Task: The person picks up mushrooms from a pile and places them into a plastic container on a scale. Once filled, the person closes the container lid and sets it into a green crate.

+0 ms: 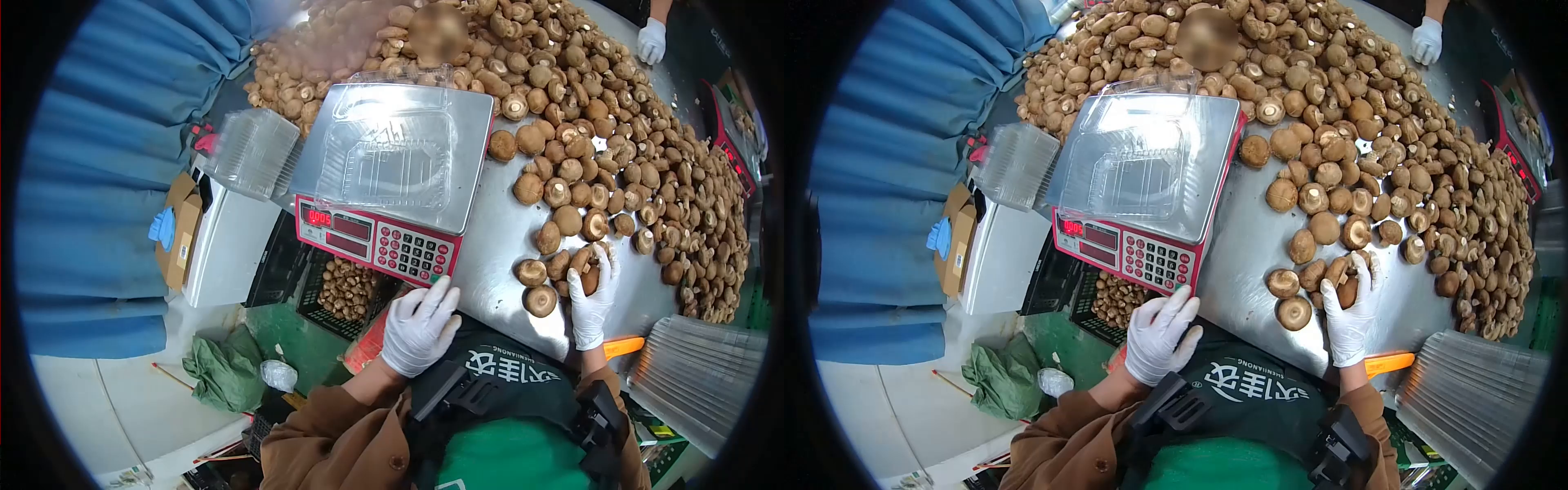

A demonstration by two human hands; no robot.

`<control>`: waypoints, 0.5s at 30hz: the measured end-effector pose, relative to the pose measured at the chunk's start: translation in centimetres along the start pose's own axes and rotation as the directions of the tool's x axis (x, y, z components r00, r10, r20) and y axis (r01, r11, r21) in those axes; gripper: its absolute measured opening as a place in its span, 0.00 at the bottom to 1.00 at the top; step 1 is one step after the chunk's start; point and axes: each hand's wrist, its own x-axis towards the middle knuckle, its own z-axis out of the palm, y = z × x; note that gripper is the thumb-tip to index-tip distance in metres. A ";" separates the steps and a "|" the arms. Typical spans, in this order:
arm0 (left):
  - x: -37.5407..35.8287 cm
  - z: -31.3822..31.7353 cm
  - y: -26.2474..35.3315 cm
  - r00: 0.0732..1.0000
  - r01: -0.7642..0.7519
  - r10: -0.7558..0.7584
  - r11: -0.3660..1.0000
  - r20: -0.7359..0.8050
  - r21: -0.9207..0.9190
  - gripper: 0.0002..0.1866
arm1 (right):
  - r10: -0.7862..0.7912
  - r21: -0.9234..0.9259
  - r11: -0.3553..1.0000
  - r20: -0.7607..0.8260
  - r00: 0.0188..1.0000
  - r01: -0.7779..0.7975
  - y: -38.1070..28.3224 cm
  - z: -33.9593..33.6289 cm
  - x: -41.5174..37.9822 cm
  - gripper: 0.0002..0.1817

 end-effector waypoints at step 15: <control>-0.8 1.8 -0.1 0.994 0.099 -0.104 0.990 0.044 0.102 0.34 | 0.008 0.004 1.000 0.008 1.000 -0.008 0.1 0.1 0.0 0.34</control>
